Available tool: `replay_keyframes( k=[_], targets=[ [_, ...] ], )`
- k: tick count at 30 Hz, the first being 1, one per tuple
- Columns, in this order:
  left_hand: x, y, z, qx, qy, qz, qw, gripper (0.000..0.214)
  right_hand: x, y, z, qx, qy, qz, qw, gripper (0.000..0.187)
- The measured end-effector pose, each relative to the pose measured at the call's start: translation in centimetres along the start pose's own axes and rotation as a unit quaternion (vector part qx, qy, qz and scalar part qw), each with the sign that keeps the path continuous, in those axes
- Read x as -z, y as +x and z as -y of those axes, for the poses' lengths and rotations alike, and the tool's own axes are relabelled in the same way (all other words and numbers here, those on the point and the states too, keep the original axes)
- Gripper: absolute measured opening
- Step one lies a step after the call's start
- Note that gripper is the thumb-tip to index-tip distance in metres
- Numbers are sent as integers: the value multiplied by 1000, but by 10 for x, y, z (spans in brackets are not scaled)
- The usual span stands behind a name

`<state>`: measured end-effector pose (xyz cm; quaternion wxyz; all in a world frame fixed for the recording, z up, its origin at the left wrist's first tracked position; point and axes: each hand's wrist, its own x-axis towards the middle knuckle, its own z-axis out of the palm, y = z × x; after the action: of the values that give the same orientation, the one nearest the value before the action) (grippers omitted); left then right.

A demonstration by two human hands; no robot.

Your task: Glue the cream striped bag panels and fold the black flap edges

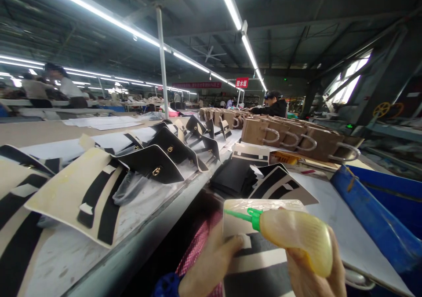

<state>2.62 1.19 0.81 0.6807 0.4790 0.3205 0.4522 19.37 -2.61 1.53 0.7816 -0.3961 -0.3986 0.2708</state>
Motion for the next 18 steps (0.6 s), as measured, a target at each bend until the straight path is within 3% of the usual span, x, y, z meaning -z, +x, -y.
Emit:
replay_keyframes(
  k=[4,6,11,16,18],
  targets=[
    [1,1,0,4,-5,-2,1000,37,4,-2,-1,13,-54,-11,998,48],
    [4,0,-3,9,-9,-9,1000,39,13,2,-3,3,-49,-51,997,51],
    [21,-6,-16,28,24,-71,997,36,50,34,-14,-90,83,-134,983,55],
    [33,-3,-25,29,55,-54,997,38,92,51,-24,-260,142,-77,952,65],
    [32,1,-27,15,82,-36,996,37,108,50,-30,-292,167,-61,940,65]
  ],
)
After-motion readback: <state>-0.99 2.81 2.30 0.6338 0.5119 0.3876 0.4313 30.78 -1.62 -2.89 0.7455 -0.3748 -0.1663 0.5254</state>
